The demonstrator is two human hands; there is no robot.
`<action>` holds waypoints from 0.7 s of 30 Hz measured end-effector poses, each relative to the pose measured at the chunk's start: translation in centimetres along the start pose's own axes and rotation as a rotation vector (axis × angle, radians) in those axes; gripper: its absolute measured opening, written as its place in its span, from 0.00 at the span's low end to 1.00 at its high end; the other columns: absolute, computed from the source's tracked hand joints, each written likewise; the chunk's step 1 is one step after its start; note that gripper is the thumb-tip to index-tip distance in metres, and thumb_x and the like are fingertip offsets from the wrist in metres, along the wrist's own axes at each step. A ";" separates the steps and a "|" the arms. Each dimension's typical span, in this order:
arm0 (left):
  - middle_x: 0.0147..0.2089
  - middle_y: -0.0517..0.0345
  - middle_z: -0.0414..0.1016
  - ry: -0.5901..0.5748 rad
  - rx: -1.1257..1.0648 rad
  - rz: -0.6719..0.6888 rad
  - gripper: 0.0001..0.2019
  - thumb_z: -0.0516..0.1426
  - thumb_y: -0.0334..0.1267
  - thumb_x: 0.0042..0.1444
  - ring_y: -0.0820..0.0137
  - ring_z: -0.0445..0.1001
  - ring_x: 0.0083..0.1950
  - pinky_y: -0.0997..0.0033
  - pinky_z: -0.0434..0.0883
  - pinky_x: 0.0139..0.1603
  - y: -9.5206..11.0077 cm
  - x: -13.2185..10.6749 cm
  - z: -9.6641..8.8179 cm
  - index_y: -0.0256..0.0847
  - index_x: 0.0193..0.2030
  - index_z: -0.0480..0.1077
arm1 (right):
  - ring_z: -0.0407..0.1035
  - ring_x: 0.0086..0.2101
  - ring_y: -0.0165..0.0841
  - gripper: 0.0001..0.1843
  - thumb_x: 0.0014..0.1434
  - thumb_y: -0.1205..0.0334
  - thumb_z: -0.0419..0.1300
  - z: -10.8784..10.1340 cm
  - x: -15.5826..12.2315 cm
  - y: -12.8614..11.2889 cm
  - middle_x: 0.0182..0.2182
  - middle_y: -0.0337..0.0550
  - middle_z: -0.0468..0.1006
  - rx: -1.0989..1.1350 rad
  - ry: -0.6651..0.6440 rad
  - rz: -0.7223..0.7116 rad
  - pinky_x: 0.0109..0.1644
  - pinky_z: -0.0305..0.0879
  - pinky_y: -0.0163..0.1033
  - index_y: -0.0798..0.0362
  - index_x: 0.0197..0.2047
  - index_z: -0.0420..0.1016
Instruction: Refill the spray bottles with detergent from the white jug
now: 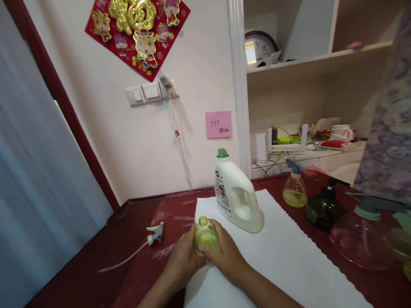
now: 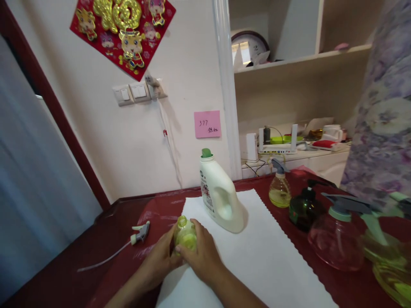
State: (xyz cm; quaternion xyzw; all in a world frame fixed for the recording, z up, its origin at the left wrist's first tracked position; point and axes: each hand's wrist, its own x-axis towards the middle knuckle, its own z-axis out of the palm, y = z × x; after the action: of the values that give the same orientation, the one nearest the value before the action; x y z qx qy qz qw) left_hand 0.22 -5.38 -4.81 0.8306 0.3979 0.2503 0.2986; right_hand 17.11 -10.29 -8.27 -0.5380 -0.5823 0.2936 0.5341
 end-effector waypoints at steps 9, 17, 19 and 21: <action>0.62 0.32 0.77 0.081 0.669 -0.238 0.23 0.55 0.40 0.59 0.38 0.72 0.64 0.38 0.64 0.63 -2.3 -0.3 -10.2 0.37 0.59 0.76 | 0.63 0.63 0.55 0.44 0.58 0.52 0.64 -0.3 -0.4 -1.1 0.67 0.54 0.69 -0.173 -0.014 0.025 0.69 0.55 0.59 0.54 0.74 0.58; 0.61 0.35 0.79 0.028 0.820 -0.400 0.26 0.51 0.37 0.61 0.45 0.78 0.59 0.49 0.70 0.57 -7.8 -2.6 -11.6 0.35 0.65 0.69 | 0.64 0.63 0.52 0.50 0.52 0.57 0.71 -0.6 -0.3 -1.8 0.66 0.53 0.70 -0.239 -0.030 0.010 0.69 0.56 0.55 0.55 0.74 0.58; 0.61 0.37 0.78 0.038 0.799 -0.388 0.26 0.50 0.40 0.62 0.48 0.77 0.60 0.52 0.69 0.59 -8.4 -2.6 -11.5 0.36 0.65 0.69 | 0.64 0.63 0.52 0.50 0.52 0.57 0.72 -0.7 -0.3 -1.9 0.66 0.54 0.71 -0.249 -0.033 0.009 0.70 0.56 0.54 0.55 0.74 0.58; 0.61 0.39 0.78 0.056 0.775 -0.373 0.26 0.50 0.42 0.62 0.50 0.77 0.59 0.54 0.68 0.61 -8.7 -2.4 -11.4 0.37 0.64 0.69 | 0.64 0.63 0.51 0.50 0.53 0.56 0.71 -0.7 -0.4 -1.8 0.66 0.53 0.70 -0.254 -0.035 0.008 0.69 0.56 0.54 0.55 0.74 0.58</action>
State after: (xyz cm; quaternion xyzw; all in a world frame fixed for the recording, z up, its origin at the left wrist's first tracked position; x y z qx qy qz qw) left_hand -12.97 0.43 -3.37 0.7881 0.6138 0.0468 -0.0064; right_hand 17.18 -11.27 -6.55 -0.5984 -0.6222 0.2288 0.4500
